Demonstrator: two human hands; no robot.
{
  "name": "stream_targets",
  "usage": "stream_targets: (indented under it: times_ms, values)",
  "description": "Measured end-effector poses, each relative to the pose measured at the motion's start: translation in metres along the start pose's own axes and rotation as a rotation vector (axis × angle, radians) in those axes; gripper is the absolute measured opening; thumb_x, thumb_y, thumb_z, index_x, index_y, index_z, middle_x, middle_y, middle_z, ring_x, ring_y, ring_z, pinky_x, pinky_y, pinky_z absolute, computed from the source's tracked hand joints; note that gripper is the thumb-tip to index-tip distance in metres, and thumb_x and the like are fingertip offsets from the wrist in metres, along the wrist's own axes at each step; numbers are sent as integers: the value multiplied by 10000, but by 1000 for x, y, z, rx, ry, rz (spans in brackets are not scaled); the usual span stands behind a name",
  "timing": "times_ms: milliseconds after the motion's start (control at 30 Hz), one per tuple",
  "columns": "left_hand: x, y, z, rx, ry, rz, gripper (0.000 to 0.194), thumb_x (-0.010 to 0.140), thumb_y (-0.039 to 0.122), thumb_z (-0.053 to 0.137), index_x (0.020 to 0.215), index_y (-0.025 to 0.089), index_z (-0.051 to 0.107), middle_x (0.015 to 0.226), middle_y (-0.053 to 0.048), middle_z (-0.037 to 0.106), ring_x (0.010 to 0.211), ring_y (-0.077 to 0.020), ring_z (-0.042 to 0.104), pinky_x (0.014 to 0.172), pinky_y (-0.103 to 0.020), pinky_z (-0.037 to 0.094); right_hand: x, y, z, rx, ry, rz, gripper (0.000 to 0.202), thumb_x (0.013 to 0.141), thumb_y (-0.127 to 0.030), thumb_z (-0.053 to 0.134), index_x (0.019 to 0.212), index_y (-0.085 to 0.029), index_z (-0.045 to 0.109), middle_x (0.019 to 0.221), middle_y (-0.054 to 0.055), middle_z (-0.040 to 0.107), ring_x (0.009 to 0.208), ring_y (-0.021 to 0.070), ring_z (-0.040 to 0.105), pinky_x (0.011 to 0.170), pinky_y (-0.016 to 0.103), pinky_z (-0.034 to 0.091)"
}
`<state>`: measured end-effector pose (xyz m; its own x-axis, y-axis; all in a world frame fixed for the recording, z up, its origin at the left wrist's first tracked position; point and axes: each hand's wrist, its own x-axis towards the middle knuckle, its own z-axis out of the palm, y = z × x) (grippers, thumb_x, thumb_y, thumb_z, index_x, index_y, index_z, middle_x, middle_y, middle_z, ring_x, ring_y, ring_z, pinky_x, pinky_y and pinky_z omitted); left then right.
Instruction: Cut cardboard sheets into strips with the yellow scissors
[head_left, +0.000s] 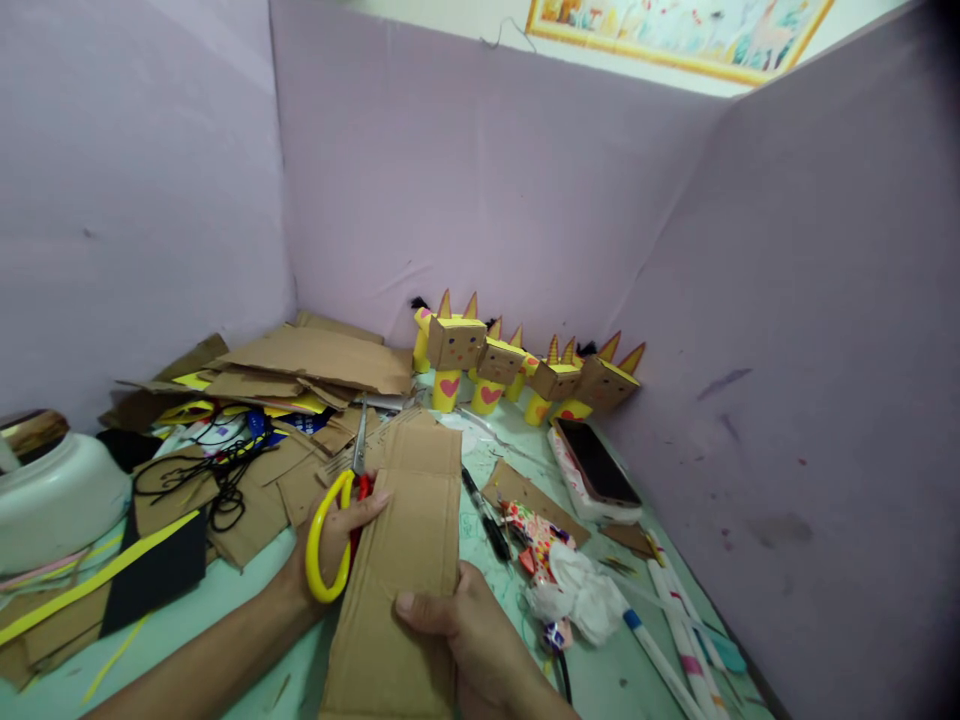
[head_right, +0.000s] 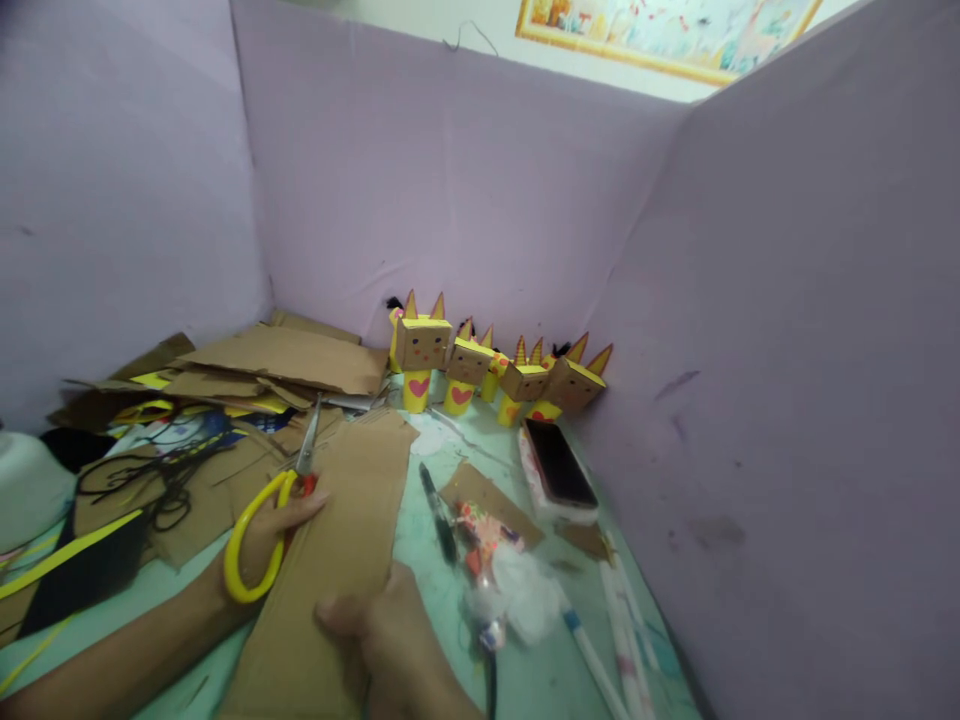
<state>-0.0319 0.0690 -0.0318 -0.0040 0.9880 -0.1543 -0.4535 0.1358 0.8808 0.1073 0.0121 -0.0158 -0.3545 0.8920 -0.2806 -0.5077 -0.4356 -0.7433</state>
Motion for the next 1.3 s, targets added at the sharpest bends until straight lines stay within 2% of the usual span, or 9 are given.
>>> stream_targets:
  times_ms: [133,233,433,600,800,1000,1100,1200,1300]
  values:
    - [2,-2,-2,27,-42,44,419,585,373,765,873,194,518,432,85,531,333,-72,439,341,-152,350,1,-4,-1,-15,114,-23,490,459,-173,749,931,-75,659,831,127,725,704,261,661,737,404,489]
    - [0,-6,-5,115,-90,44,400,661,419,705,928,204,500,326,119,401,256,-60,308,283,-144,245,3,-8,-3,3,177,-68,441,461,-186,741,883,-80,671,793,115,729,668,251,659,718,396,498]
    - [-13,-5,-2,335,-71,156,405,671,326,709,982,213,476,611,76,558,482,-94,495,457,-189,396,4,-9,-5,14,180,-128,481,488,-173,740,957,-99,661,836,102,734,701,250,664,725,388,506]
    - [-12,0,-1,367,12,204,448,641,341,706,992,197,468,612,68,551,562,-136,523,543,-238,425,2,-5,-4,52,45,-118,512,530,-187,747,1024,-101,643,869,101,729,749,256,668,770,398,497]
    - [-14,0,0,374,6,217,424,654,348,693,981,200,467,613,67,554,577,-140,525,558,-241,422,1,-8,-1,45,52,-99,555,533,-158,727,1075,-101,620,848,98,731,813,269,666,806,410,481]
    - [-15,-1,-1,414,7,231,393,692,362,679,994,209,479,637,64,563,593,-141,549,574,-239,445,3,-4,-4,45,-26,-138,597,535,-144,731,1115,-103,595,897,103,725,820,270,666,788,404,490]
    - [-14,-1,-1,402,-7,229,357,716,391,666,972,206,499,577,66,537,496,-121,508,491,-221,427,5,-9,-6,36,89,-148,630,497,-140,751,1107,-108,597,865,94,732,789,275,671,772,404,502]
    - [-19,4,3,392,-63,194,315,736,432,636,908,190,529,503,62,510,354,-91,396,355,-200,333,8,-23,-16,13,339,-290,616,489,-170,766,1084,-124,610,836,76,737,809,271,667,790,399,502]
    - [-29,9,8,488,-98,194,315,727,469,630,833,180,562,491,33,529,335,-95,407,333,-199,309,12,-38,-29,18,509,-410,575,466,-185,782,1021,-141,639,807,52,738,789,255,662,785,390,506]
